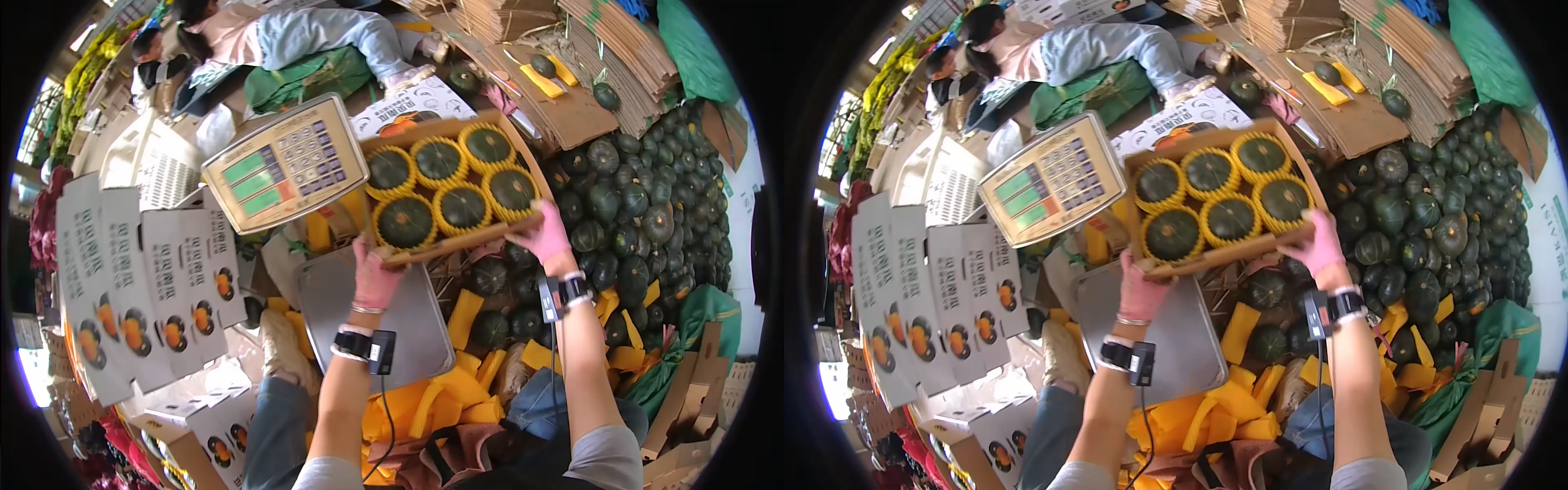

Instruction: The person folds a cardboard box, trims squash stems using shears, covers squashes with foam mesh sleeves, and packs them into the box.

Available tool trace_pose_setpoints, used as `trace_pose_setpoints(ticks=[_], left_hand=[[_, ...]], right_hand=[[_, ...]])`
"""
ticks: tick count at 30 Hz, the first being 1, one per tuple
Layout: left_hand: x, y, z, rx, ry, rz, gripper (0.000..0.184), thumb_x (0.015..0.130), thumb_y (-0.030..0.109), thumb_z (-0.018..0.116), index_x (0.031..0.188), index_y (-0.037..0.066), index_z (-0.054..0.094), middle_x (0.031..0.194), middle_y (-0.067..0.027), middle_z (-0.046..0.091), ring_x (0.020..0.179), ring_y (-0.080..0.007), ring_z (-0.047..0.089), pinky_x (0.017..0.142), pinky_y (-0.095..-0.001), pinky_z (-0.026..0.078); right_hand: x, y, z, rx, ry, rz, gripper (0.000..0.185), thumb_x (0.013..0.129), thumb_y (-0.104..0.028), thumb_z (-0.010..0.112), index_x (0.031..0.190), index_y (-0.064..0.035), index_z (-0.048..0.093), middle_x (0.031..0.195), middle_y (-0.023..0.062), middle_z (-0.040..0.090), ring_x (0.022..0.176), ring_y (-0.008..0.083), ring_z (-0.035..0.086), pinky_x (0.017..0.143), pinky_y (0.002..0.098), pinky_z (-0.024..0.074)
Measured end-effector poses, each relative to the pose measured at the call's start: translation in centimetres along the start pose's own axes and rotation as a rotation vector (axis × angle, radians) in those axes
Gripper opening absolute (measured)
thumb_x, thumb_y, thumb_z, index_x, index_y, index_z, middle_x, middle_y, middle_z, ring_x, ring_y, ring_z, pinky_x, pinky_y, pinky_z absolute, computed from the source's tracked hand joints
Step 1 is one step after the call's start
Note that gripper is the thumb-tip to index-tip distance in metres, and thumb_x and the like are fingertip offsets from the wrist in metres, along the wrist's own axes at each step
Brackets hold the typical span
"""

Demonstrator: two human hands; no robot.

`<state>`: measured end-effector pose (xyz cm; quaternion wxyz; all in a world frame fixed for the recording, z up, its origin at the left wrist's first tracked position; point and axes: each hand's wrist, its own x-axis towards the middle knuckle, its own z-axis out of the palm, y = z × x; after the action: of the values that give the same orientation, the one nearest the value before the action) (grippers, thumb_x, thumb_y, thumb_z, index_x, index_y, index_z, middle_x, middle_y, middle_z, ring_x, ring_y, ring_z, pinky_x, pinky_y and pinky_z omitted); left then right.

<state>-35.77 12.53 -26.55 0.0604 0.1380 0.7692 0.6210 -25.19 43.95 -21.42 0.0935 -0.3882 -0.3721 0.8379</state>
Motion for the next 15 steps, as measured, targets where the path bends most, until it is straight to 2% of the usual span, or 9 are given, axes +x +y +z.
trace_pose_setpoints(ticks=[2, 3, 6, 7, 9, 11, 13, 14, 15], left_hand=[[2.7, -0.1, 0.3, -0.024, 0.063, 0.031, 0.046, 0.056, 0.014, 0.083, 0.094, 0.005, 0.059, 0.117, -0.0173, 0.046, 0.108, -0.0336, 0.049, 0.087, -0.0373, 0.049], [3.9, -0.3, 0.3, 0.144, 0.090, 0.168, 0.046, 0.061, 0.010, 0.080, 0.100, 0.005, 0.055, 0.119, -0.0153, 0.044, 0.108, -0.0310, 0.050, 0.084, -0.0371, 0.051], [8.2, -0.3, 0.9, 0.525, 0.179, 0.468, 0.038, 0.071, 0.006, 0.072, 0.104, 0.004, 0.052, 0.113, -0.0119, 0.049, 0.106, -0.0280, 0.052, 0.081, -0.0385, 0.052], [8.6, -0.6, 0.6, 0.618, 0.170, 0.478, 0.035, 0.074, 0.007, 0.070, 0.104, 0.003, 0.052, 0.111, -0.0116, 0.051, 0.107, -0.0279, 0.052, 0.083, -0.0398, 0.051], [9.0, -1.0, -0.1, 0.783, 0.110, 0.433, 0.029, 0.078, 0.010, 0.065, 0.104, 0.003, 0.053, 0.110, -0.0115, 0.054, 0.108, -0.0279, 0.052, 0.088, -0.0428, 0.046], [9.8, -0.7, -0.7, 0.911, 0.003, 0.339, 0.025, 0.083, 0.013, 0.060, 0.106, 0.004, 0.055, 0.113, -0.0118, 0.055, 0.111, -0.0281, 0.051, 0.095, -0.0462, 0.041], [11.1, 0.1, -0.3, 1.012, -0.132, 0.279, 0.023, 0.087, 0.016, 0.054, 0.107, 0.004, 0.056, 0.115, -0.0121, 0.056, 0.113, -0.0282, 0.051, 0.102, -0.0496, 0.035], [10.7, -0.8, -0.9, 1.306, -0.193, 0.479, 0.023, 0.090, 0.016, 0.050, 0.108, 0.004, 0.057, 0.118, -0.0127, 0.055, 0.114, -0.0279, 0.050, 0.104, -0.0489, 0.032], [9.1, -1.4, -1.4, 1.131, -0.221, 0.488, 0.025, 0.091, 0.014, 0.048, 0.111, 0.004, 0.057, 0.121, -0.0136, 0.053, 0.116, -0.0286, 0.049, 0.105, -0.0477, 0.031]], right_hand=[[2.6, -1.2, 3.1, -0.050, -0.014, -0.065, 0.054, 0.078, -0.034, 0.067, 0.120, -0.0168, 0.037, 0.119, 0.0114, 0.041, 0.109, 0.0321, 0.049, 0.081, 0.0557, 0.0509], [3.2, -1.5, 4.8, -0.032, -0.038, -0.109, 0.058, 0.077, -0.037, 0.068, 0.121, -0.0159, 0.036, 0.117, 0.0107, 0.043, 0.108, 0.0305, 0.050, 0.083, 0.0544, 0.0505], [8.3, -0.3, 6.7, 0.152, -0.240, -0.244, 0.054, 0.083, -0.028, 0.063, 0.127, -0.0140, 0.035, 0.117, 0.0118, 0.046, 0.112, 0.0301, 0.049, 0.093, 0.0488, 0.0440], [9.0, 0.6, 7.5, 0.207, -0.309, -0.287, 0.052, 0.085, -0.025, 0.062, 0.128, -0.0133, 0.035, 0.117, 0.0119, 0.047, 0.112, 0.0300, 0.049, 0.096, 0.0474, 0.0424], [7.9, 1.3, 10.4, 0.193, -0.266, -0.239, 0.049, 0.088, -0.018, 0.057, 0.131, -0.0117, 0.035, 0.119, 0.0125, 0.049, 0.115, 0.0296, 0.049, 0.099, 0.0440, 0.0399], [7.1, 3.5, 10.7, 0.229, -0.350, -0.090, 0.042, 0.089, -0.019, 0.055, 0.128, -0.0102, 0.043, 0.119, 0.0108, 0.053, 0.111, 0.0246, 0.053, 0.096, 0.0408, 0.0427], [4.8, 5.9, 10.2, 0.180, -0.418, -0.084, 0.029, 0.089, -0.020, 0.054, 0.117, -0.0111, 0.053, 0.105, 0.0067, 0.060, 0.099, 0.0186, 0.059, 0.085, 0.0341, 0.0489], [1.8, 5.5, 10.3, 0.147, -0.406, 0.000, 0.025, 0.089, -0.019, 0.053, 0.112, -0.0105, 0.055, 0.102, 0.0061, 0.061, 0.095, 0.0176, 0.060, 0.081, 0.0319, 0.0500], [-2.0, 5.5, 10.7, 0.159, -0.237, -0.006, 0.027, 0.089, -0.018, 0.055, 0.113, -0.0065, 0.053, 0.098, 0.0081, 0.061, 0.091, 0.0216, 0.063, 0.082, 0.0350, 0.0519]])
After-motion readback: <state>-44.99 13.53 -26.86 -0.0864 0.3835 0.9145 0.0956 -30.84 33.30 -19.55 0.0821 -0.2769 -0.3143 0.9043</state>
